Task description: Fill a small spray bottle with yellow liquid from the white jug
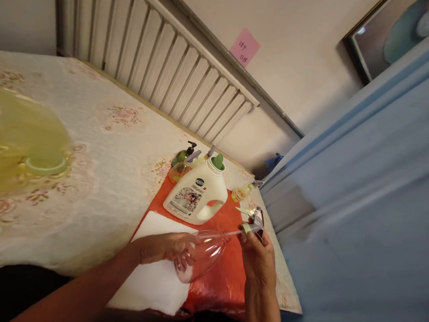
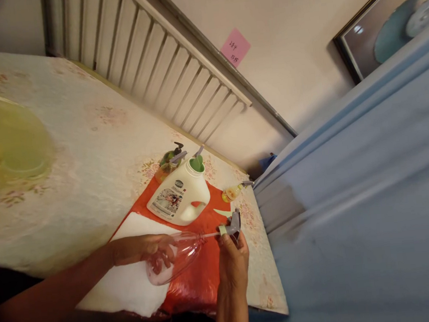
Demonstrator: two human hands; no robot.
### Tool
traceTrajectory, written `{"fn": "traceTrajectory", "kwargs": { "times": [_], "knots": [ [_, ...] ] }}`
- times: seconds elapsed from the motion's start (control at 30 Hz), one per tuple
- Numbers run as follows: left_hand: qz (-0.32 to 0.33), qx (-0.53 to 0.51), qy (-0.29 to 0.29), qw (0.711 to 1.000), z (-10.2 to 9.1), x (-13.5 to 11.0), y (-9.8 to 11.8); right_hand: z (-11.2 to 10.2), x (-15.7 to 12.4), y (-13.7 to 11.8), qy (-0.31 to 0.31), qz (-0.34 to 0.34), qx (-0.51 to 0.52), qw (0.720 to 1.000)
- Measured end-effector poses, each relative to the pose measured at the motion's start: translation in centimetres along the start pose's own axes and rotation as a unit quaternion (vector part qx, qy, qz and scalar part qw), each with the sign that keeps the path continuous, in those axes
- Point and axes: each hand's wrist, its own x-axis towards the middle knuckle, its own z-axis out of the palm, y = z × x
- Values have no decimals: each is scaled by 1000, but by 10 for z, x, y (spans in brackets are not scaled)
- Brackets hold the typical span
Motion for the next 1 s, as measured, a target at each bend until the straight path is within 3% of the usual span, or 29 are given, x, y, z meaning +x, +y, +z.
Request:
{"fn": "traceTrajectory", "kwargs": {
  "times": [0.2,0.43,0.53,0.7,1.0],
  "knots": [
    [27,1,4,1000,-13,-2,-1,-23,13,-19,32,-54,5,998],
    [65,78,39,994,2,-12,28,-60,26,-5,85,-54,35,994],
    [71,92,77,990,2,-15,31,-69,30,13,90,-24,33,995],
    [77,116,142,980,-5,-16,28,-75,34,45,46,85,3,995],
    [83,120,181,973,-11,-14,23,-78,42,91,-27,184,-62,981]
  ]
}}
